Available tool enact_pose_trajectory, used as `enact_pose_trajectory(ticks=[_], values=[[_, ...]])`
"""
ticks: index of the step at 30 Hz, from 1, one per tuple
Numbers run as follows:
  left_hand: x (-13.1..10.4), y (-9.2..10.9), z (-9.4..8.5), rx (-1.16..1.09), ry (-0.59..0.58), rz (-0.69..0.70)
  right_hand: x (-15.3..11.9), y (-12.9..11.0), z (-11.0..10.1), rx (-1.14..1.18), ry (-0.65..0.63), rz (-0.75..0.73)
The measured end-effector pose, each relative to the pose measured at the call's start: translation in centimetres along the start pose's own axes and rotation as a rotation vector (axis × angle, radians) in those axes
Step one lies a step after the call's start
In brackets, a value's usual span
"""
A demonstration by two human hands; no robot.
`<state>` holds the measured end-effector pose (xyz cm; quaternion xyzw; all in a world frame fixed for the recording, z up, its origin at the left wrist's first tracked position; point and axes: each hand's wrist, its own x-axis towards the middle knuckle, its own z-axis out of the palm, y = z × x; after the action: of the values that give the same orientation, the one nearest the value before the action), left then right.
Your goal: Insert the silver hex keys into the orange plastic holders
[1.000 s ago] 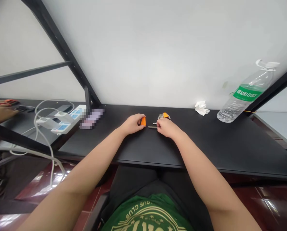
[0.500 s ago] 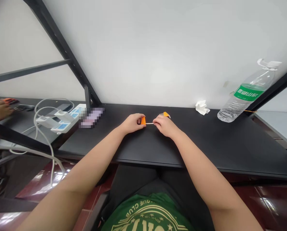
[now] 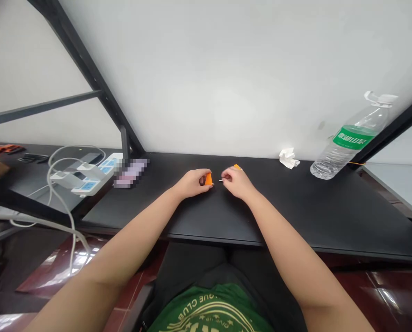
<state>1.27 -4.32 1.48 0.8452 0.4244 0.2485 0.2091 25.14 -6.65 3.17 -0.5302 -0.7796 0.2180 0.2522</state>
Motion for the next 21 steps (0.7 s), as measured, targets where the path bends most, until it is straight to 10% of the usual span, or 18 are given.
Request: enact_pose_trajectory(ticks=[5,21], values=[[0.0,-0.9,0.1,-0.006,-0.042,-0.038,-0.4,1.7,-2.4,-0.415,-0.128,0.087],[0.4,-0.5,0.7,0.158,0.005,-0.05,-0.8,0.0,-1.2,-0.479,-0.255,0.09]])
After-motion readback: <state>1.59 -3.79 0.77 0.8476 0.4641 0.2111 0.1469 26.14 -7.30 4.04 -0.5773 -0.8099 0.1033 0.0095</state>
